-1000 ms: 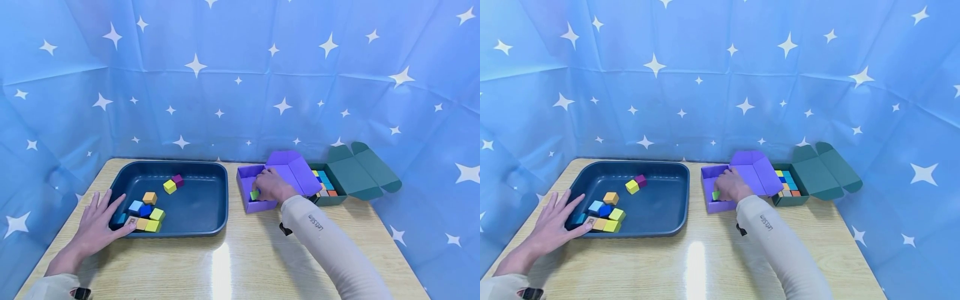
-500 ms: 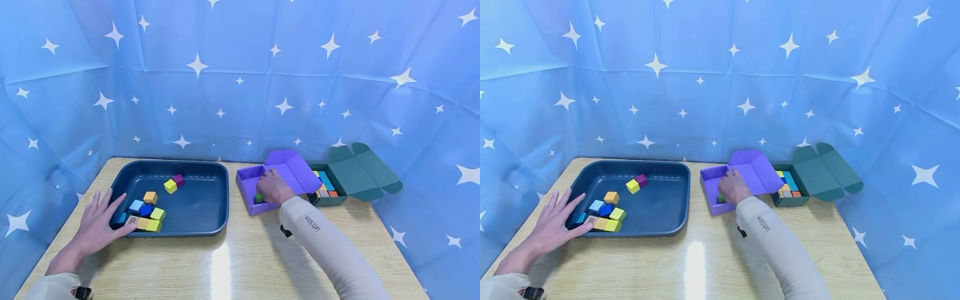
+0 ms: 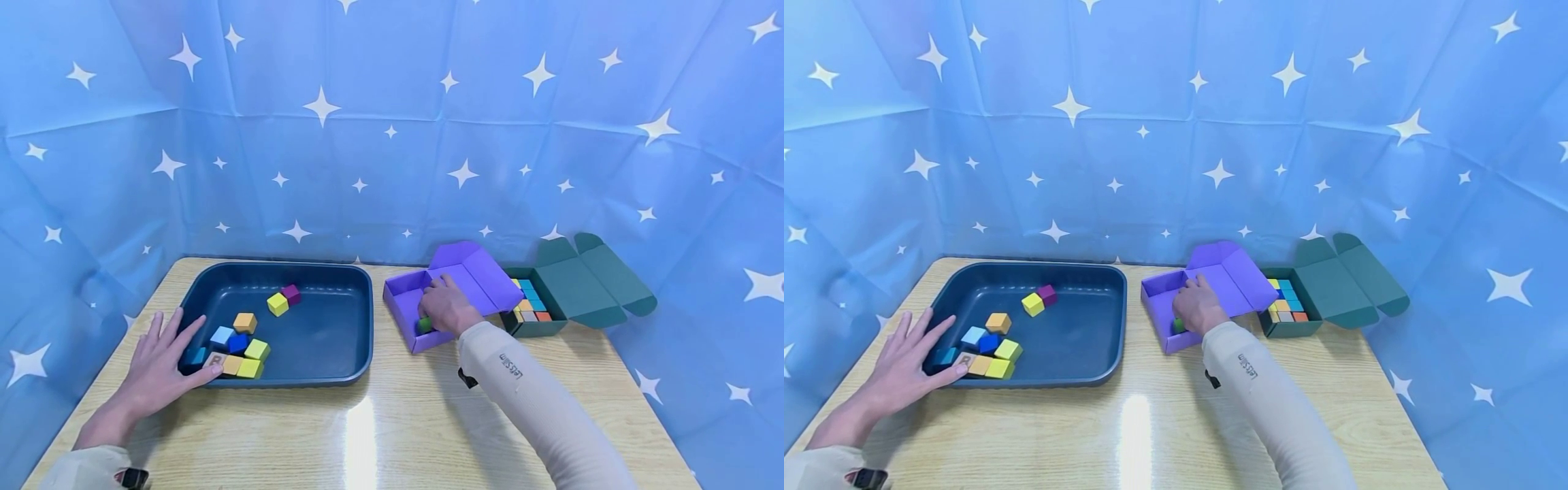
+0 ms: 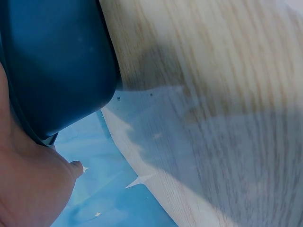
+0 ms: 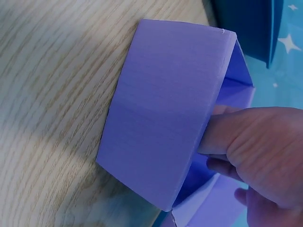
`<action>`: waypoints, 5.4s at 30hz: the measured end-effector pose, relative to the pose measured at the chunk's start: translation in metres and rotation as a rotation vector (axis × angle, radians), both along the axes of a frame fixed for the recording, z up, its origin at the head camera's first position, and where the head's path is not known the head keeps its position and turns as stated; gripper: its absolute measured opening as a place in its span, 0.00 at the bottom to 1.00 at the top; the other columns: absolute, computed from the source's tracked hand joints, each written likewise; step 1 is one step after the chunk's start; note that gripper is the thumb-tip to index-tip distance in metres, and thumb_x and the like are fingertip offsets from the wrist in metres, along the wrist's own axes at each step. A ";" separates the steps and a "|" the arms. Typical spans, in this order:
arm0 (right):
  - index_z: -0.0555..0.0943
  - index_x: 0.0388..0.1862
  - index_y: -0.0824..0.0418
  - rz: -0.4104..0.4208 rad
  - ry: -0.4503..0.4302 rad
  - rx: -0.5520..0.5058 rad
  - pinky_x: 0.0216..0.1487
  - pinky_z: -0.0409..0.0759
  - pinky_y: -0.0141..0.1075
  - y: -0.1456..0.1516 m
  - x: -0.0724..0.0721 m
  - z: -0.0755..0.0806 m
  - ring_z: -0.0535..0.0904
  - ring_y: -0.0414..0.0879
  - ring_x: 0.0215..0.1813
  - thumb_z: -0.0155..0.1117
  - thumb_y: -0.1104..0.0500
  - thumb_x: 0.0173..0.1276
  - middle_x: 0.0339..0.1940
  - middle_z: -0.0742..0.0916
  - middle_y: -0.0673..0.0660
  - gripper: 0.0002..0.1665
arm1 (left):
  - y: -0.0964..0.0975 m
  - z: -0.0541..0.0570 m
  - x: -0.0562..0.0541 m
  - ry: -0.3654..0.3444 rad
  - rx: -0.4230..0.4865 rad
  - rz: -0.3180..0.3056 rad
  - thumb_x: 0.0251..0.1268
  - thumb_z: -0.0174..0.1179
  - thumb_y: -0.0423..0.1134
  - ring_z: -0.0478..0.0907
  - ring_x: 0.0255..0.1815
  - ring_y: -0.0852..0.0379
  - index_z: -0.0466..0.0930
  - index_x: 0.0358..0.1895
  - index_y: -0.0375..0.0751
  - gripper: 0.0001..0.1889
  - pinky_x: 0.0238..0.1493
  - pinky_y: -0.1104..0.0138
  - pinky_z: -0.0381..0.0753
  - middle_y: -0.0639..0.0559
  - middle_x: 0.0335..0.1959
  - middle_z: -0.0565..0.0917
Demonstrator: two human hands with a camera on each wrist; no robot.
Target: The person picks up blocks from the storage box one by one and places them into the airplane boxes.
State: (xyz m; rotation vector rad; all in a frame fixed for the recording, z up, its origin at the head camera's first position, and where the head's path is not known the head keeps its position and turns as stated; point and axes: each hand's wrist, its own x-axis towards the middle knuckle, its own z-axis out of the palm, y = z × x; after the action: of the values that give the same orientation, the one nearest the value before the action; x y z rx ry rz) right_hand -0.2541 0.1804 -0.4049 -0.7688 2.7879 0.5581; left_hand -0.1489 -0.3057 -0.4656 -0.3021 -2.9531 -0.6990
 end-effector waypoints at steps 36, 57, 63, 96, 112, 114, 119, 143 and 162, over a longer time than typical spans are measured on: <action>0.88 0.31 0.46 -0.054 -0.017 -0.162 0.70 0.60 0.54 -0.014 0.002 0.013 0.74 0.54 0.59 0.73 0.54 0.56 0.46 0.88 0.50 0.04 | 0.000 0.000 0.000 -0.005 -0.009 0.003 0.56 0.63 0.64 0.16 0.78 0.34 0.48 0.79 0.46 0.52 0.67 0.28 0.22 0.34 0.80 0.35; 0.77 0.60 0.31 0.283 0.000 -0.211 0.80 0.50 0.45 -0.203 0.026 0.017 0.65 0.43 0.72 0.68 0.39 0.61 0.65 0.79 0.40 0.27 | 0.000 -0.001 0.002 -0.014 -0.013 0.012 0.55 0.63 0.64 0.16 0.78 0.35 0.48 0.79 0.47 0.52 0.68 0.29 0.22 0.34 0.80 0.35; 0.75 0.61 0.28 0.326 -0.003 -0.182 0.80 0.50 0.43 -0.230 0.035 0.010 0.64 0.41 0.71 0.68 0.39 0.61 0.65 0.78 0.38 0.28 | 0.000 -0.002 0.002 -0.014 -0.020 0.019 0.56 0.63 0.65 0.17 0.78 0.34 0.47 0.79 0.47 0.52 0.68 0.29 0.21 0.34 0.80 0.35; 0.78 0.54 0.27 0.399 0.005 -0.120 0.81 0.49 0.43 -0.260 0.029 -0.015 0.66 0.39 0.67 0.67 0.44 0.64 0.62 0.79 0.37 0.20 | 0.005 0.004 -0.001 -0.021 -0.011 0.015 0.55 0.65 0.63 0.17 0.78 0.34 0.48 0.79 0.48 0.52 0.68 0.27 0.26 0.33 0.80 0.37; 0.78 0.57 0.28 0.396 0.024 -0.122 0.81 0.46 0.46 -0.256 0.030 -0.006 0.65 0.38 0.69 0.68 0.40 0.61 0.64 0.79 0.36 0.23 | 0.004 0.004 0.002 -0.017 -0.006 0.022 0.55 0.64 0.63 0.18 0.78 0.34 0.49 0.78 0.47 0.52 0.68 0.28 0.25 0.33 0.80 0.37; 0.79 0.56 0.29 0.395 0.023 -0.135 0.81 0.46 0.46 -0.254 0.030 -0.002 0.65 0.39 0.69 0.69 0.39 0.60 0.64 0.79 0.37 0.24 | 0.004 0.004 0.002 -0.018 -0.004 0.022 0.55 0.64 0.63 0.18 0.78 0.34 0.49 0.78 0.47 0.52 0.68 0.28 0.24 0.33 0.80 0.37; 0.81 0.53 0.30 0.391 0.032 -0.167 0.81 0.47 0.45 -0.245 0.031 0.007 0.66 0.39 0.69 0.70 0.38 0.58 0.61 0.80 0.37 0.22 | 0.004 0.005 0.003 -0.024 -0.002 0.019 0.55 0.64 0.63 0.18 0.78 0.34 0.49 0.78 0.47 0.52 0.68 0.28 0.24 0.33 0.80 0.37; 0.83 0.50 0.39 0.232 0.058 -0.215 0.78 0.54 0.48 -0.137 0.005 0.049 0.67 0.46 0.69 0.67 0.35 0.60 0.58 0.82 0.44 0.22 | 0.005 0.001 0.005 -0.012 -0.009 0.009 0.56 0.63 0.63 0.17 0.78 0.35 0.48 0.78 0.47 0.51 0.68 0.29 0.22 0.34 0.80 0.35; 0.84 0.50 0.47 0.061 0.064 -0.288 0.76 0.54 0.53 -0.046 -0.005 0.068 0.67 0.52 0.70 0.71 0.43 0.59 0.59 0.82 0.49 0.21 | 0.004 0.000 0.002 -0.001 -0.011 0.005 0.56 0.63 0.63 0.16 0.77 0.34 0.47 0.79 0.47 0.52 0.67 0.30 0.18 0.33 0.80 0.35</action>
State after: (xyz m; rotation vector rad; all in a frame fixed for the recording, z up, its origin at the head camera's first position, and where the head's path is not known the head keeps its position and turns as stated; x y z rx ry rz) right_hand -0.2589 0.1340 -0.3373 -0.9076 2.9513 0.1935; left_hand -0.1466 -0.3017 -0.4652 -0.2958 -2.9585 -0.6830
